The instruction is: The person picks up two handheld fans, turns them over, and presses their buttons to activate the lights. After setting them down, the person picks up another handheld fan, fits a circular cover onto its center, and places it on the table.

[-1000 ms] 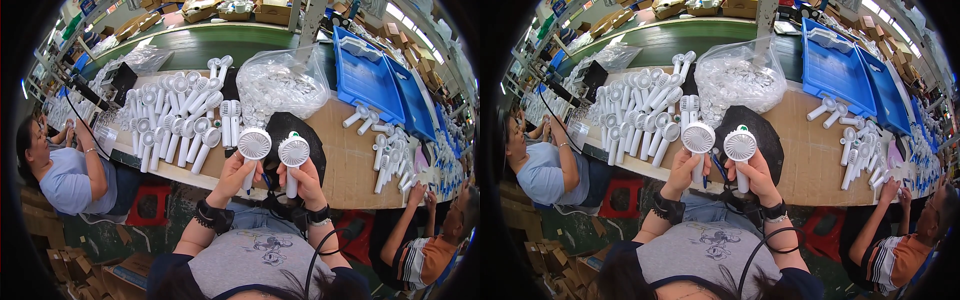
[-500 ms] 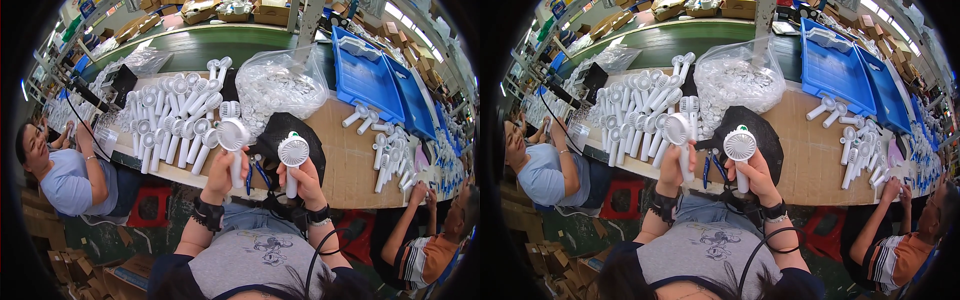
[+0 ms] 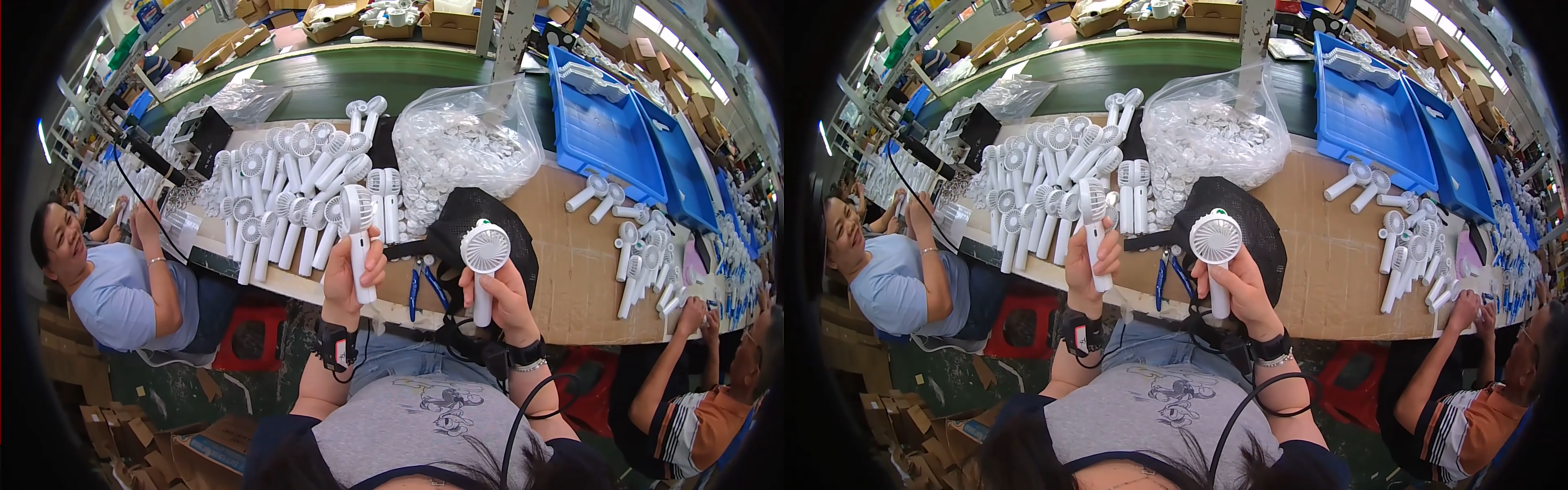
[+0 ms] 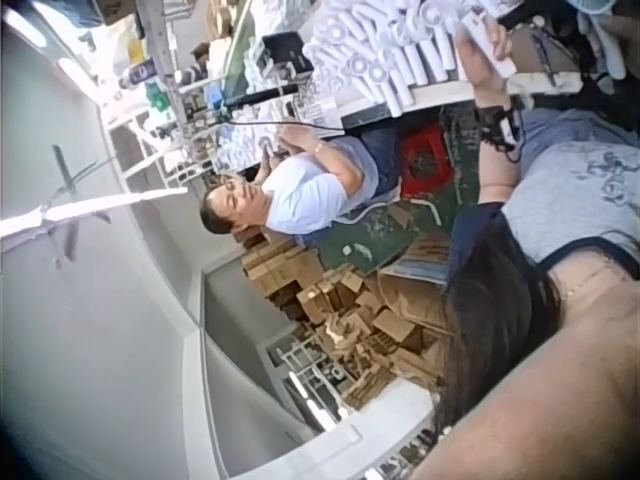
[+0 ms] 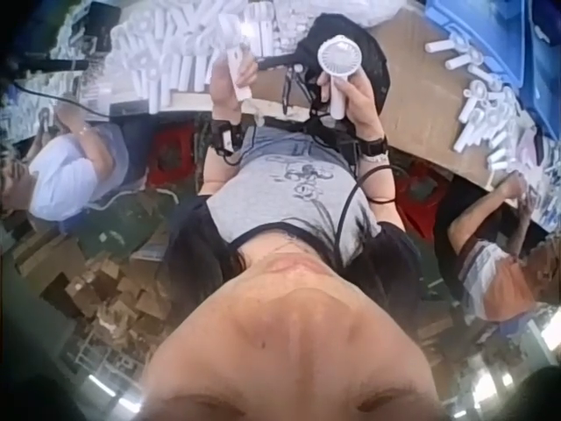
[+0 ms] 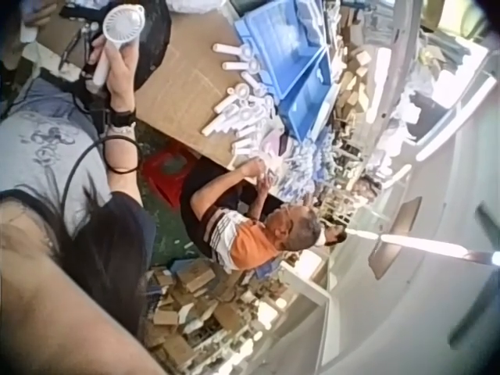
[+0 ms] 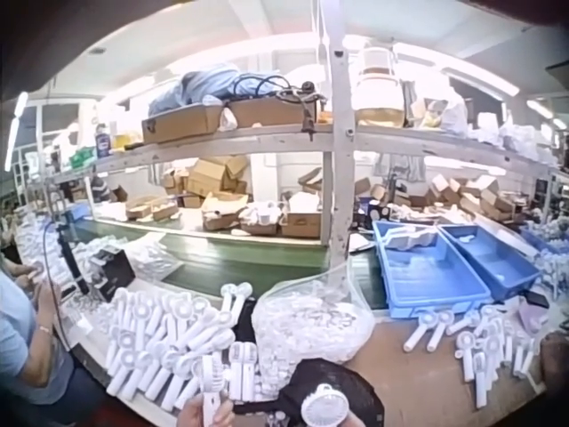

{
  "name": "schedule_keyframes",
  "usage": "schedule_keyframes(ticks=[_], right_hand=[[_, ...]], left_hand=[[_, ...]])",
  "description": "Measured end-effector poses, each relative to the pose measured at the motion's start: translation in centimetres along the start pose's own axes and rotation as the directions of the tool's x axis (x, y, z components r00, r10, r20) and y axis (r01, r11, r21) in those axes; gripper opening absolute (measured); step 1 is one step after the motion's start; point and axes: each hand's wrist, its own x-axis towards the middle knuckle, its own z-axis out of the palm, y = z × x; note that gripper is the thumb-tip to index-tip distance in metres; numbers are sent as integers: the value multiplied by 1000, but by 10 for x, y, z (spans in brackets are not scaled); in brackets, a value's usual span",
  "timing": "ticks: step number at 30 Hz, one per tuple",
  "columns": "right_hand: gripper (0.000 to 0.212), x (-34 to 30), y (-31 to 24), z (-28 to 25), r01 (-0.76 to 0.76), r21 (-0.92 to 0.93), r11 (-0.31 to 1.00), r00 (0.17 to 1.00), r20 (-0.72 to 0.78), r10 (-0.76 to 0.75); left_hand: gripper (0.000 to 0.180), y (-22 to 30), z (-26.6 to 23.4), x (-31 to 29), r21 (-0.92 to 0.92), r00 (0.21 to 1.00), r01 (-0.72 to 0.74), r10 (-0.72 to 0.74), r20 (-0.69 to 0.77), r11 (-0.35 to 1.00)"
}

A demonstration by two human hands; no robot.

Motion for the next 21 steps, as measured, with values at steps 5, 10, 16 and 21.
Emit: schedule_keyframes(ticks=[5,10,16,21], right_hand=[[36,1,1,-1,-6,3,1000,1000,14,6],[38,1,0,2,1,2,1000,1000,-6,-1],[35,1,-1,1,-5,40,999,1000,21,4],[37,1,1,1,-5,27,1000,1000,5,4]], left_hand=[[40,-1,4,1,275,995,-13,38,-88,961],[41,-3,4,1,435,989,-23,85,-124,900],[38,-3,11,-1,573,983,-56,146,-112,817],[36,-5,10,-3,552,984,-49,135,-117,832]])
